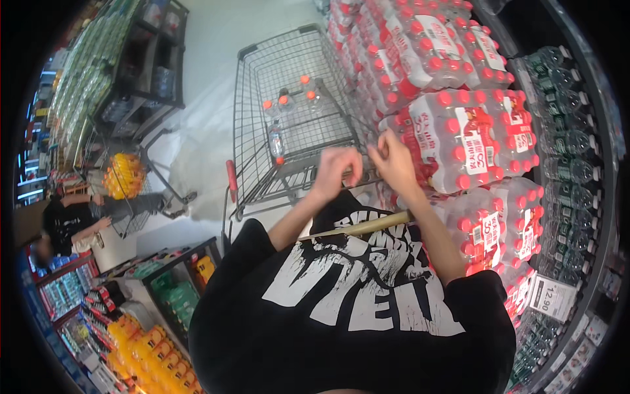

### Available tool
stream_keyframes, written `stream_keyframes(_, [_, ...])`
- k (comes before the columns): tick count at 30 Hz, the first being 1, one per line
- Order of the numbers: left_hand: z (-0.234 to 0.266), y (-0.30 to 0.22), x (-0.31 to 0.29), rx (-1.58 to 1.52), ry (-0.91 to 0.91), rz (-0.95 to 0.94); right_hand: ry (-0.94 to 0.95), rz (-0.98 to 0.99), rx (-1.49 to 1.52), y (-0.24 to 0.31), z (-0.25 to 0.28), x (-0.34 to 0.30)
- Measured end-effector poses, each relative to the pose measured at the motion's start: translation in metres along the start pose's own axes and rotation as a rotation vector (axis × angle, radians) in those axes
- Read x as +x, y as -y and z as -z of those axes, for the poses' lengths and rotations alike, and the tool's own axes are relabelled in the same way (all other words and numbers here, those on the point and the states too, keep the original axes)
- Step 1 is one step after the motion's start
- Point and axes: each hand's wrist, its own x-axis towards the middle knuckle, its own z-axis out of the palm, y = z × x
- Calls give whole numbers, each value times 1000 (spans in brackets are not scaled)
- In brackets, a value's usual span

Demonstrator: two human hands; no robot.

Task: Select and inspect various bottles of water from a supermarket shelf and place some into a shopping cart.

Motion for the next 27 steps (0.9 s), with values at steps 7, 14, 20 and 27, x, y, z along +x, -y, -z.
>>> stream_keyframes(7, [196,76,14,543,-281,628,276,-26,-373,-33,-30,-29])
stream_keyframes(14, [363,218,-51,981,-420,1198,311,-30,-454,-39,-36,-20])
stream_keyframes(20, [353,295,-70,1070,-368,1284,353,-146,-474,-42,-35,-18])
stream_keyframes(27, [351,331,-62,1150,-402,1513,415,-171,-499,-39,-34,-3])
